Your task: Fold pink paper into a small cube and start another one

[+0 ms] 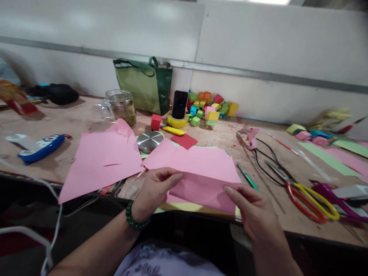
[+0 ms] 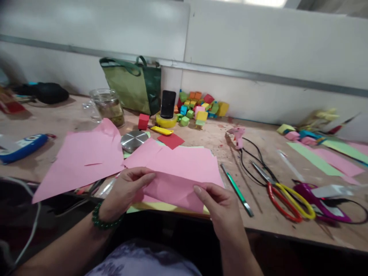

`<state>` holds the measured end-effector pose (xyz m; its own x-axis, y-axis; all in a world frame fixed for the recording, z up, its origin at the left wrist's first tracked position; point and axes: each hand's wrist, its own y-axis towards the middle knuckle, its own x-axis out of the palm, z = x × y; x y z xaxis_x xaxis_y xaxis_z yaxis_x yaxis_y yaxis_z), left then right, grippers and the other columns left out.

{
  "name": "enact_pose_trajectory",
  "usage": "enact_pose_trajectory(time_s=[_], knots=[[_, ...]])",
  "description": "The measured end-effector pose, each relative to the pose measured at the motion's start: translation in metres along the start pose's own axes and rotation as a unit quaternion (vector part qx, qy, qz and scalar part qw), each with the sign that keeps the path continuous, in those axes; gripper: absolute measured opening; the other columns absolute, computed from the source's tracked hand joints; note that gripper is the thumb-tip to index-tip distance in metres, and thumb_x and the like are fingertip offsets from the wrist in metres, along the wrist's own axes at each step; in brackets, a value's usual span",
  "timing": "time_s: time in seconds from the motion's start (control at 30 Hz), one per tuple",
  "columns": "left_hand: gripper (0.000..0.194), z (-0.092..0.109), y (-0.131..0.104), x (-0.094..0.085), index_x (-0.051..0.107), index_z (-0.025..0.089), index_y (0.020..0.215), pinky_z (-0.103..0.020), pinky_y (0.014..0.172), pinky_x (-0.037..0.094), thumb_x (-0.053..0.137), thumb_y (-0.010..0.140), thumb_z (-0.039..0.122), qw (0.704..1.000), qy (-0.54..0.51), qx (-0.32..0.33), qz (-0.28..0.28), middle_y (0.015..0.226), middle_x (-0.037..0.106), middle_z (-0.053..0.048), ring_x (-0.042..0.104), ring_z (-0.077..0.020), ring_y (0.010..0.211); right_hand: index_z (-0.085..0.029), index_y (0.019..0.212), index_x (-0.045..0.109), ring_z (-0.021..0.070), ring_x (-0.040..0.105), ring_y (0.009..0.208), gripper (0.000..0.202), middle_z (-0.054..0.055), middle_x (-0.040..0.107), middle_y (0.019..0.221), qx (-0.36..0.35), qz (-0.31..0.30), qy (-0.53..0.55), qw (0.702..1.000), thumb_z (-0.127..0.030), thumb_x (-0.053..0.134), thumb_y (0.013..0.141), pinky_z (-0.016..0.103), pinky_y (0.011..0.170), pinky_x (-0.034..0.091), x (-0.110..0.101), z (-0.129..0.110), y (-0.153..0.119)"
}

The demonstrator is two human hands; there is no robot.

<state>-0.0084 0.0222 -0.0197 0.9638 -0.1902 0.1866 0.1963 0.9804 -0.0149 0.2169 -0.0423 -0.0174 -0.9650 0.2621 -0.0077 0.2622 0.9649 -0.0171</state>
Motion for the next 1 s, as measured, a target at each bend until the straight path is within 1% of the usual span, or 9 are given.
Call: enact_pose_trajectory(time_s=[0.1,0.23,0.33,0.57,0.77,0.9,1.0], knots=[[0.025,0.0042,-0.0029,0.0008,0.072,0.013,0.068,-0.019,0.052,0.038,0.077,0.066,0.037,1.0,0.015,0.006,0.015,0.061,0.061,0.0,0.048,-0.0087,0.056,-0.022,0.078,0.077,0.0149,0.063,0.067,0.015,0.001,0.073,0.072,-0.006,0.011,-0.003,1.0,-0.034,0.078,0.069,0.024,0.063,0.05,0.0016,-0.0022,-0.0023],[0.025,0.007,-0.005,0.0,0.071,0.013,0.068,-0.018,0.052,0.036,0.077,0.066,0.037,1.0,0.019,-0.007,0.01,0.06,0.059,0.0,0.045,-0.0077,0.055,-0.023,0.079,0.078,0.015,0.064,0.068,0.013,0.001,0.074,0.074,-0.012,0.015,-0.008,1.0,-0.032,0.078,0.07,0.023,0.063,0.051,0.0028,-0.0034,-0.0045],[0.025,0.0054,-0.0051,-0.0016,0.071,0.013,0.068,-0.017,0.052,0.035,0.077,0.067,0.037,1.0,0.011,-0.018,0.001,0.059,0.056,0.001,0.043,-0.0064,0.056,-0.024,0.08,0.078,0.0139,0.064,0.069,0.012,0.001,0.074,0.075,-0.017,0.017,-0.005,1.0,-0.031,0.078,0.07,0.022,0.064,0.051,0.0027,-0.0024,-0.0056],[0.026,-0.0004,-0.0051,-0.0037,0.07,0.013,0.068,-0.016,0.052,0.032,0.076,0.069,0.038,1.0,0.003,-0.02,-0.01,0.059,0.053,0.002,0.04,-0.0054,0.056,-0.028,0.082,0.078,0.013,0.064,0.071,0.011,-0.001,0.075,0.077,-0.041,0.047,-0.016,0.998,-0.031,0.077,0.072,0.021,0.067,0.051,0.0016,-0.0002,-0.0057],[0.026,0.0002,-0.0052,-0.0044,0.069,0.012,0.069,-0.016,0.053,0.032,0.076,0.071,0.037,1.0,0.011,-0.013,-0.013,0.06,0.053,0.002,0.04,-0.0056,0.057,-0.023,0.082,0.078,0.0139,0.058,0.066,0.011,0.0,0.07,0.07,-0.07,0.043,-0.073,0.994,-0.031,0.073,0.076,0.023,0.06,0.048,0.0013,0.0007,-0.0038],[0.027,0.003,-0.0032,-0.0054,0.066,0.012,0.067,-0.016,0.052,0.031,0.074,0.072,0.037,1.0,0.026,0.005,-0.017,0.058,0.049,0.003,0.038,-0.0056,0.057,-0.021,0.079,0.076,0.0133,0.055,0.067,0.011,0.0,0.067,0.072,-0.102,0.036,-0.104,0.989,-0.031,0.07,0.078,0.023,0.059,0.044,0.0032,0.0,-0.001],[0.028,0.0022,-0.0007,-0.008,0.064,0.012,0.066,-0.017,0.053,0.032,0.072,0.073,0.038,0.999,0.047,0.014,-0.019,0.059,0.049,0.003,0.039,-0.0063,0.058,-0.02,0.078,0.075,0.0135,0.055,0.065,0.015,0.0,0.066,0.07,-0.094,0.026,-0.121,0.988,-0.034,0.069,0.079,0.023,0.058,0.043,0.0039,0.0001,0.002]])
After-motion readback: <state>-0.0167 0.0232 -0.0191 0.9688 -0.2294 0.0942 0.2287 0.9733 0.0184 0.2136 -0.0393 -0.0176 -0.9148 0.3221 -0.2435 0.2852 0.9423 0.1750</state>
